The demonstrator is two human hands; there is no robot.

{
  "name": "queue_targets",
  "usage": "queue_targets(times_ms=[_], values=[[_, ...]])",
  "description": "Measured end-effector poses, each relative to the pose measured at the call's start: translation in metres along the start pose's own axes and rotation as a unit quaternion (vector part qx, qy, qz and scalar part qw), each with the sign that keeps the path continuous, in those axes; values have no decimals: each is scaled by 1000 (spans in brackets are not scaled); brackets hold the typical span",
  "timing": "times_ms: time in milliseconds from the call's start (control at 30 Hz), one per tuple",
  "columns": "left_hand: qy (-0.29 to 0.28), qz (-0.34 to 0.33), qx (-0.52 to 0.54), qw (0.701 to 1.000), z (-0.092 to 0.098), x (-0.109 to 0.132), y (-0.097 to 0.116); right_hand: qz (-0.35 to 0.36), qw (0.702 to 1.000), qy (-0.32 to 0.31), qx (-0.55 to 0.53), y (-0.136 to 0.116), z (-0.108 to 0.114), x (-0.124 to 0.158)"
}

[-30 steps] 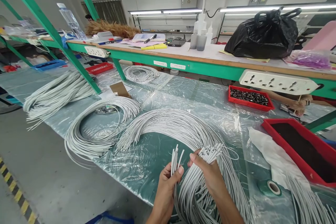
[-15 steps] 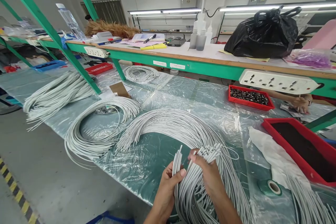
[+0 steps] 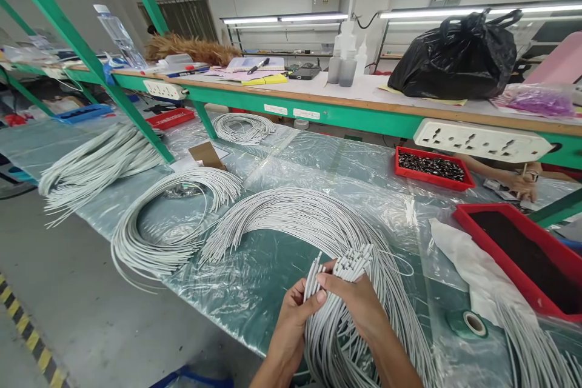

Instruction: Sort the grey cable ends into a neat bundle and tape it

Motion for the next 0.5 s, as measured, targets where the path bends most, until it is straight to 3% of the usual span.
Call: queue_targets(times_ms=[167, 333, 500], values=[[25, 3, -18, 1000, 5, 2, 1, 28, 999, 9, -11, 3, 5, 0], [33, -14, -32, 999, 11, 2, 0, 61, 997, -44, -7, 3, 5, -2], [21, -20, -20, 999, 6, 2, 0, 50, 999, -9, 3, 2, 2, 0]])
Point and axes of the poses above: each hand's wrist, its own x-axis away from the middle knuckle, its own z-axis out of the back of the hand, y = z × x, the point moved 5 cm from there along -x, towards the middle knuckle, and after that the axes turned 2 degrees about -y, right-handed, at the moved point
